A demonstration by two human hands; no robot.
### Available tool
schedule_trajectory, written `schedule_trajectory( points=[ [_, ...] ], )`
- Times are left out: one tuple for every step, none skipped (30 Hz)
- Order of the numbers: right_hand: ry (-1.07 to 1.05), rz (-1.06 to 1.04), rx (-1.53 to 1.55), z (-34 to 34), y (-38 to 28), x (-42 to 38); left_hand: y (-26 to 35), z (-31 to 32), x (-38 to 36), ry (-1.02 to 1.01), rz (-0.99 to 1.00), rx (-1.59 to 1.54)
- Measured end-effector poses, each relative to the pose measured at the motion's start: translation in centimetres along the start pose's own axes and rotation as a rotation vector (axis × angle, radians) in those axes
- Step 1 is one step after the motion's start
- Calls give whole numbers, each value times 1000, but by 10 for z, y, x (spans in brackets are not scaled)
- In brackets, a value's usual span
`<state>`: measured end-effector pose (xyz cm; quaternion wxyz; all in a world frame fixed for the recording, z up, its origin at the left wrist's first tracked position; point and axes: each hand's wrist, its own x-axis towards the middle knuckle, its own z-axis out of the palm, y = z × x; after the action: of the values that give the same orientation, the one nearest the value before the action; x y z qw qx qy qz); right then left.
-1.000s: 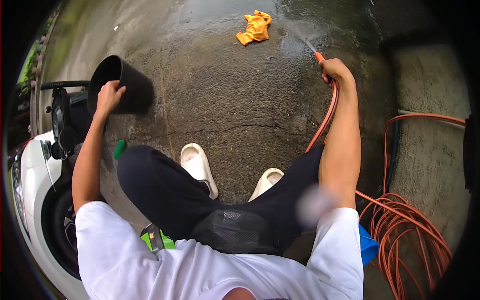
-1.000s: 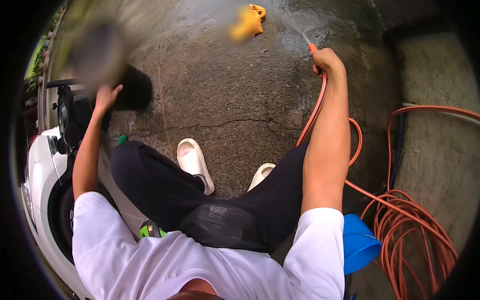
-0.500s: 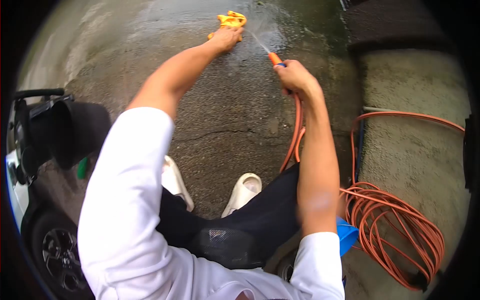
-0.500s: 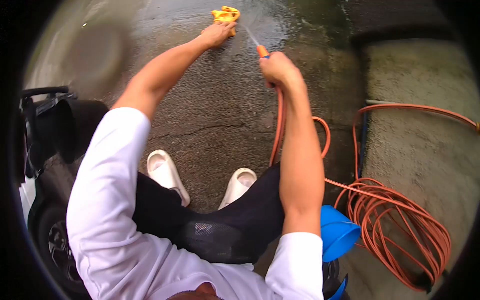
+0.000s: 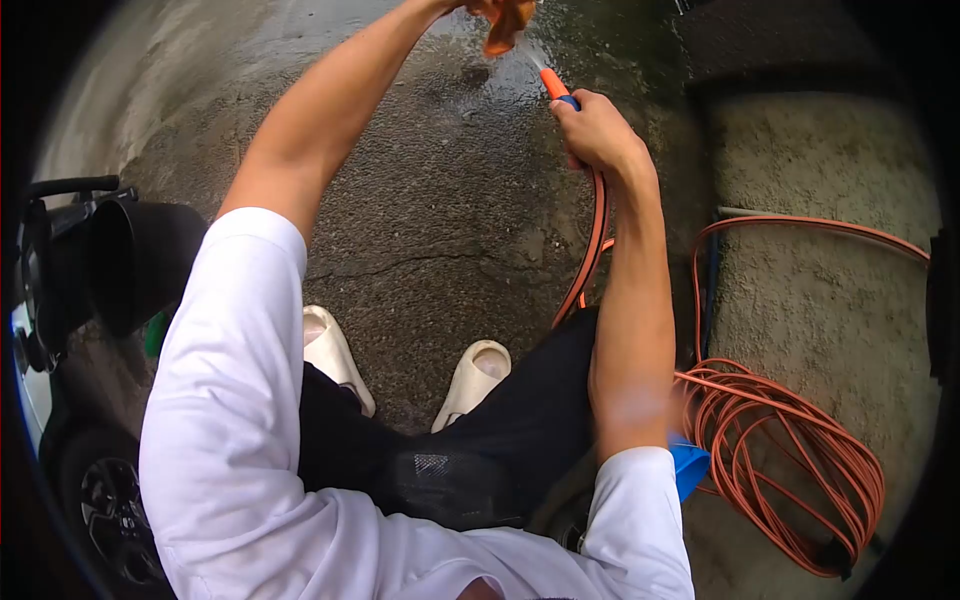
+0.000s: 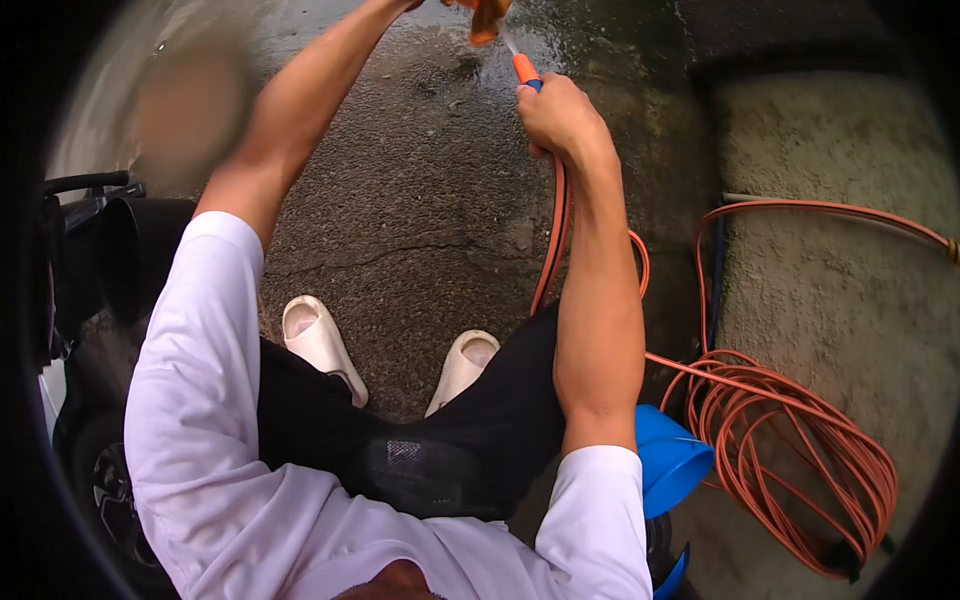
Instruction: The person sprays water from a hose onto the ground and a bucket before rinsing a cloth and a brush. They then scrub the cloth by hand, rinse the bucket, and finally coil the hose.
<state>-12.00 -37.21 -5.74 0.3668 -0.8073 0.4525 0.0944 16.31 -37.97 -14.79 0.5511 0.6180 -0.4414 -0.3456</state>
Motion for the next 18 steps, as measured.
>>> schedule_trajectory(
  points=[
    [3, 2, 1, 3, -1, -1, 5, 4, -15, -4, 2, 0],
    [-21, -12, -5, 5, -1, -1, 8, 11, -29, -96, -208, 97],
    [-44, -25, -12, 8, 0, 0, 1, 15, -36, -188, -414, 194],
    [-20, -37, -44, 11, 1, 1, -106, 14, -9, -96, -302, 13],
    [-17, -32, -49, 12, 0, -1, -160, 25, 10, 154, -518, 162],
    [-32, -7, -88, 13, -1, -2, -169, 31, 14, 149, -517, 156],
    [-49, 21, -125, 13, -1, -4, -176, 38, 15, 153, -450, 216],
    [-64, 20, -141, 12, 1, -5, -179, 46, 15, 155, -381, 276],
    [-59, 30, -141, 12, 2, -7, -181, 52, 18, 157, -308, 336],
    [-24, 27, -126, 12, 3, -8, -180, 58, 24, 161, -228, 397],
    [10, 25, -113, 10, 4, -10, -160, 63, 19, 155, -222, 392],
    [13, 29, -116, 8, 4, -12, -124, 68, 5, 36, -265, -18],
    [-6, 25, -99, 6, 3, -15, -103, 73, -3, -82, -301, -427],
    [-28, 20, -82, 5, 3, -16, -155, 83, 40, 77, 55, -68],
    [-32, 19, -85, 5, 3, -17, -145, 84, 42, 81, 52, -70],
    [-21, 12, -57, 4, 4, -17, -117, 79, 45, 3, 101, 30],
    [-12, 7, -27, 4, 5, -18, -79, 71, 45, -78, 148, 131],
    [-16, 10, -23, 2, 4, -18, -2, 61, 11, -153, -147, 153]
  ],
)
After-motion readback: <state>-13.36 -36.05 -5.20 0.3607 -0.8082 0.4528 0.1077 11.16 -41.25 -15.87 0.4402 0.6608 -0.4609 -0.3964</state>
